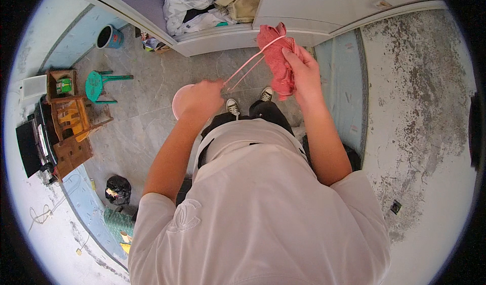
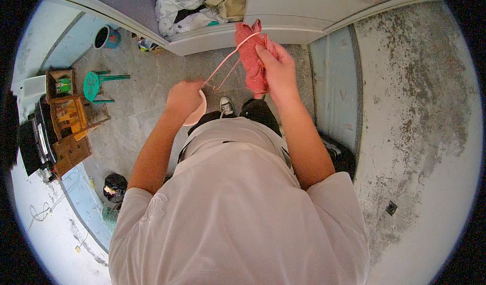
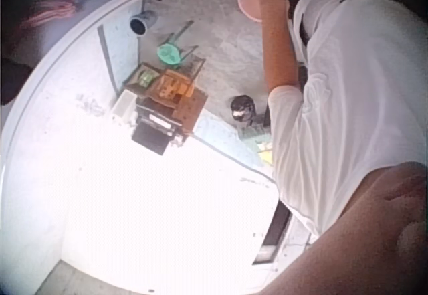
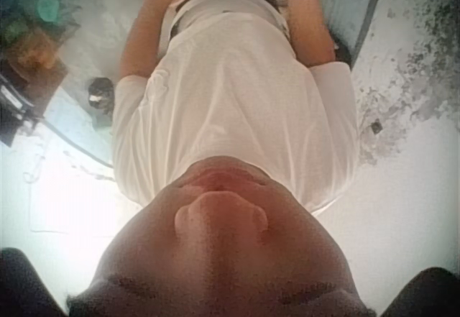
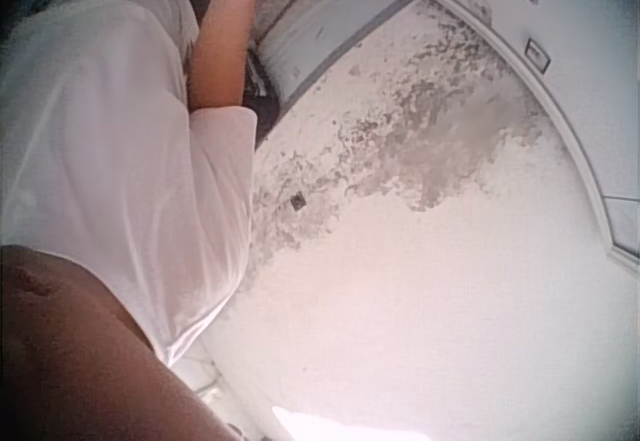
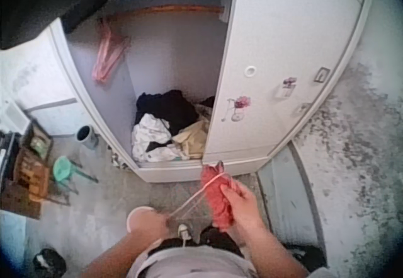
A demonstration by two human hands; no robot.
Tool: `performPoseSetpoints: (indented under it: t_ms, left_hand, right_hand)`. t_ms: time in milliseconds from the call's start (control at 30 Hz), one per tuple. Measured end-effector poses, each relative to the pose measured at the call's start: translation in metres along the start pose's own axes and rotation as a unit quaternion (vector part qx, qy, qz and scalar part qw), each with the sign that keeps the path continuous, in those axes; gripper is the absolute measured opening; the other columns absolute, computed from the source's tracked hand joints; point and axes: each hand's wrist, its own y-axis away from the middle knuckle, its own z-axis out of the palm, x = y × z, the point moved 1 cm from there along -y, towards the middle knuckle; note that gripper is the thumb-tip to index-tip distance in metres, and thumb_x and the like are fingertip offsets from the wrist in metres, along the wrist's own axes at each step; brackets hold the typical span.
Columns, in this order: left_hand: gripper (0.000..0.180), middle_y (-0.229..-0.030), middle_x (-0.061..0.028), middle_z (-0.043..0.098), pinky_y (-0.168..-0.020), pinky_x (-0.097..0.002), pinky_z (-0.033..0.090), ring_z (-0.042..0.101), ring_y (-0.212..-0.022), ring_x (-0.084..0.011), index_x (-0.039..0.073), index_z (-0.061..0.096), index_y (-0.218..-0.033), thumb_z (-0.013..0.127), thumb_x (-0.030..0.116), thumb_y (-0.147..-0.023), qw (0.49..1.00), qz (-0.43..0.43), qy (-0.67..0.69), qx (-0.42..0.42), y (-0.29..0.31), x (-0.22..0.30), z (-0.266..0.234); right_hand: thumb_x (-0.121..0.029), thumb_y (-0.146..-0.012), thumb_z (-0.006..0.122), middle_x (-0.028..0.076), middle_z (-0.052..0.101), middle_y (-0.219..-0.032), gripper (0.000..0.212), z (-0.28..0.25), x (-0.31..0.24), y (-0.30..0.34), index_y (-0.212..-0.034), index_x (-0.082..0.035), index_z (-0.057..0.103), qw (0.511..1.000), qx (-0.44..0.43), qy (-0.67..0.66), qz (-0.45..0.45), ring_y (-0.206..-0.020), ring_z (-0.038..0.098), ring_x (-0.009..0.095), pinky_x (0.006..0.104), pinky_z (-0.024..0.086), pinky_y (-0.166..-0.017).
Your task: The person wraps a pink cloth around the bottom of a pink plastic hanger before placing a white t-shirt onto the hanger and hanging it inside a closet.
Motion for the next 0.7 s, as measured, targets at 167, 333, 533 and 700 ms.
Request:
performPoseSetpoints:
  t_ms: [167,333,533,700]
  left_hand:
    - [0.025,-0.093,-0.0221,0.074,-0.074,-0.0559,0.060,0.074,-0.086,-0.0437,0.012,0.072,-0.109,0.062,0.013,-0.086,0.999,0.010,-0.039,0.005,-0.003,-0.007,0.001]
    - [0.027,-0.096,-0.0224,0.075,-0.077,-0.0552,0.061,0.074,-0.087,-0.0439,0.010,0.072,-0.110,0.063,0.013,-0.085,1.000,0.009,-0.018,0.017,-0.006,0.007,-0.006]
    - [0.029,-0.101,-0.0222,0.075,-0.082,-0.0561,0.060,0.074,-0.092,-0.0438,0.011,0.072,-0.112,0.062,0.012,-0.084,1.000,-0.014,0.017,-0.002,-0.006,0.031,-0.009]
    - [0.030,-0.098,-0.0214,0.075,-0.081,-0.0540,0.060,0.074,-0.091,-0.0431,0.012,0.072,-0.113,0.062,0.012,-0.084,1.000,-0.017,-0.014,0.004,-0.005,0.003,-0.006]
  right_hand:
    - [-0.014,-0.102,0.069,0.006,0.072,-0.114,0.034,0.009,0.000,0.006,-0.132,0.002,0.066,0.999,-0.009,-0.034,0.012,-0.097,0.068,0.012,0.0290,0.056,-0.085]
    - [-0.017,-0.103,0.070,0.003,0.071,-0.117,0.037,0.019,0.007,0.003,-0.135,0.001,0.065,0.999,-0.048,-0.014,0.010,-0.101,0.067,0.010,0.0276,0.054,-0.088]
    - [-0.014,-0.103,0.068,0.003,0.072,-0.113,0.034,0.028,0.009,-0.002,-0.133,0.001,0.067,0.998,-0.040,0.033,-0.022,-0.098,0.067,0.010,0.0268,0.054,-0.086]
    - [-0.013,-0.102,0.068,0.003,0.073,-0.109,0.031,0.015,-0.009,-0.001,-0.130,0.001,0.069,0.996,0.023,0.074,-0.043,-0.097,0.067,0.011,0.0269,0.054,-0.084]
